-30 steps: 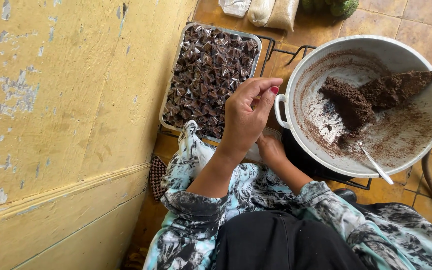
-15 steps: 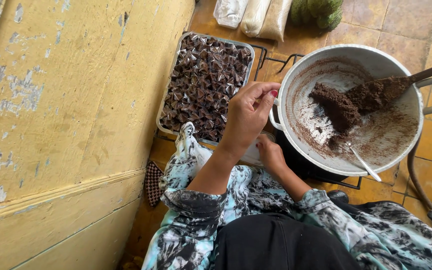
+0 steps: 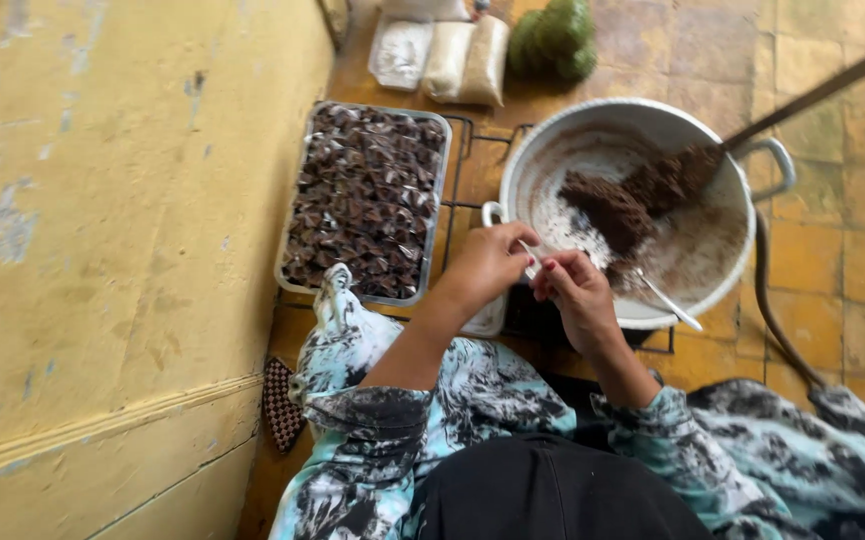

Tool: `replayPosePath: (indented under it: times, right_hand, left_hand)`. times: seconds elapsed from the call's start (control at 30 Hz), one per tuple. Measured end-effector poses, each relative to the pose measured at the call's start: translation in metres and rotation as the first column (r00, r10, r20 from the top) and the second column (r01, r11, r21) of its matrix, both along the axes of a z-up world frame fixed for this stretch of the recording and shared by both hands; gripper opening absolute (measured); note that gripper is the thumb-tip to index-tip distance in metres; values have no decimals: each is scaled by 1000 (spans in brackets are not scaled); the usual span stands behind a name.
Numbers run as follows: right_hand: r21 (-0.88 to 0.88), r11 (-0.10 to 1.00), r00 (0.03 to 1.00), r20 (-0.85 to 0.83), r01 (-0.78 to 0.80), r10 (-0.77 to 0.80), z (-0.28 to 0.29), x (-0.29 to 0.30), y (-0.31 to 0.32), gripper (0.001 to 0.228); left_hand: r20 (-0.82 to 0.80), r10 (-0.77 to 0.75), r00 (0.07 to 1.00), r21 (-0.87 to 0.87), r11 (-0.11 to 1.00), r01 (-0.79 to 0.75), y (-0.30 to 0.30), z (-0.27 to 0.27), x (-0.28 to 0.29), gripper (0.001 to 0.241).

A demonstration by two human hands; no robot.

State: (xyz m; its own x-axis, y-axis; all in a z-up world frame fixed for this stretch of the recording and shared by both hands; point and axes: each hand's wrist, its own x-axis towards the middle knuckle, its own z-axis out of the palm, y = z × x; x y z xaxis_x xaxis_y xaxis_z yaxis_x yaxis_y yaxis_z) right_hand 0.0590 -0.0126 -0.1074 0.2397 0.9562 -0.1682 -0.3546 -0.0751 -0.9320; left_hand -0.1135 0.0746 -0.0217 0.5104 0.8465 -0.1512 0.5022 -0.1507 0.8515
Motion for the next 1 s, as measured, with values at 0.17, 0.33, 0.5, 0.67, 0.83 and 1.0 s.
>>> replayPosePath:
  times: [0.17, 0.33, 0.5, 0.67, 0.83, 1.0]
  right_hand:
    - [25, 1000, 889, 456, 11, -21, -12, 94, -14, 30]
    - [-290, 920, -259, 898, 263, 357, -80, 193, -29, 28]
    - [-328, 899, -448, 784, 288, 430, -126, 208, -31, 23]
    - [-186, 941, -364, 887, 285, 285, -105, 197, -14, 15]
    - [-451, 844, 383, 863, 289, 330, -54, 147, 15, 42]
    - [-456, 858, 542, 795, 239, 271, 5, 95, 39, 51]
  left_hand:
    - [292, 50, 955, 95, 992, -81, 2, 17, 12, 19]
    - [410, 174, 895, 25, 979, -202, 11, 2, 20, 27]
    - [516, 230, 825, -102, 973, -207, 9, 32, 23, 44]
    - [532, 298, 793, -150, 954, -259, 8, 38, 22, 34]
    - [488, 298, 821, -38, 946, -321, 11, 29, 21, 19]
    - [528, 277, 803, -9, 947, -321, 12, 35, 20, 20]
